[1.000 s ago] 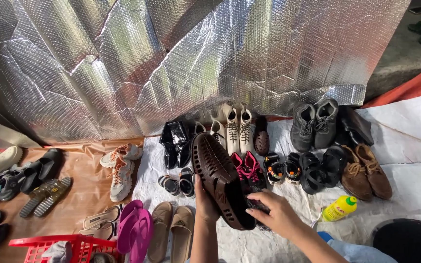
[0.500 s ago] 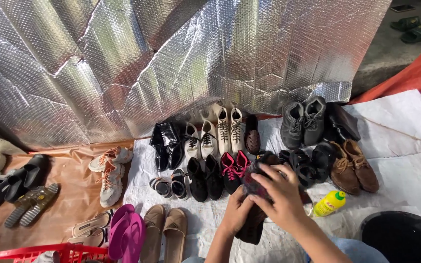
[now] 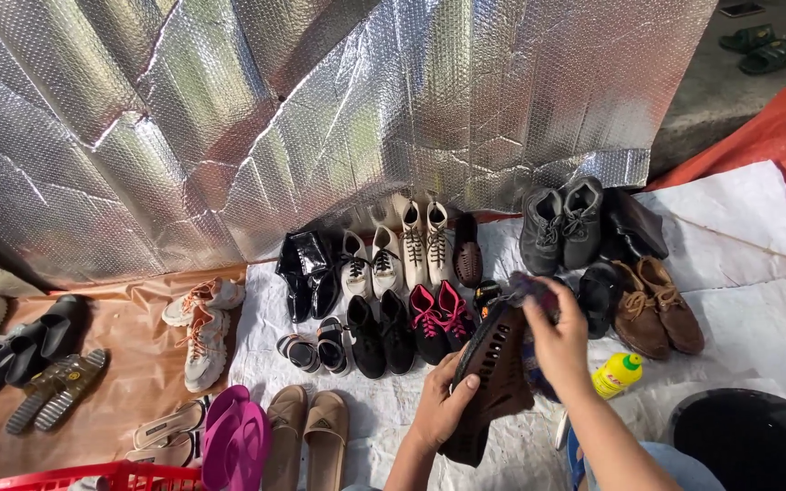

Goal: Cleaning a brown shoe by scrubbing it with a toothbrush and wiping it with a cloth.

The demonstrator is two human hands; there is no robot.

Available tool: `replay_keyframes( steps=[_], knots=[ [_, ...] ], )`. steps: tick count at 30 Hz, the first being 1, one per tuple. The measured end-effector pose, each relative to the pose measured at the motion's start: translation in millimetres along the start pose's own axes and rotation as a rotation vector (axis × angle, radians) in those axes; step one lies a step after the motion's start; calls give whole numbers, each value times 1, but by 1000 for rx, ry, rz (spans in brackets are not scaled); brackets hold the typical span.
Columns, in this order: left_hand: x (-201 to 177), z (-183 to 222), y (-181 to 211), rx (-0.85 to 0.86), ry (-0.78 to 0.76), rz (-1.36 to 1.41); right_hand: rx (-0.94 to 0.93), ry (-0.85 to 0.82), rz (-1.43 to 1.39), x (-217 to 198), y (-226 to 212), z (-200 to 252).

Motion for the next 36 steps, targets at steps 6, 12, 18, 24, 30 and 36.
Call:
replay_keyframes(
  steps=[6, 12, 18, 24, 30, 36],
  knots=[
    [1, 12, -37, -378, 146, 583, 319, 72, -523, 0, -17, 18],
    [12, 1, -10, -158, -36, 770, -469, -94, 51, 5, 0, 14],
    [-2, -5, -4, -47, 117, 1043, -904, -164, 454, 34, -9, 36],
    [-17, -3, 3, 3, 128, 1020, -825, -434, 460, 38, -31, 49],
    [-28, 2, -2, -223, 144, 530, -709, -638, 496, 24, -34, 45],
    [-30, 13, -16, -574, 292, 476, -360, -649, 408, -19, -1, 27]
  ],
)
Point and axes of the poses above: each hand's wrist, its own z-axis away from the middle knuckle, its own x-axis out of the palm, y = z × x, the point moved 6 cm from there along -z, towards the middle knuckle, and after that the axes turned 15 degrees about -y, right-handed, at the moved point
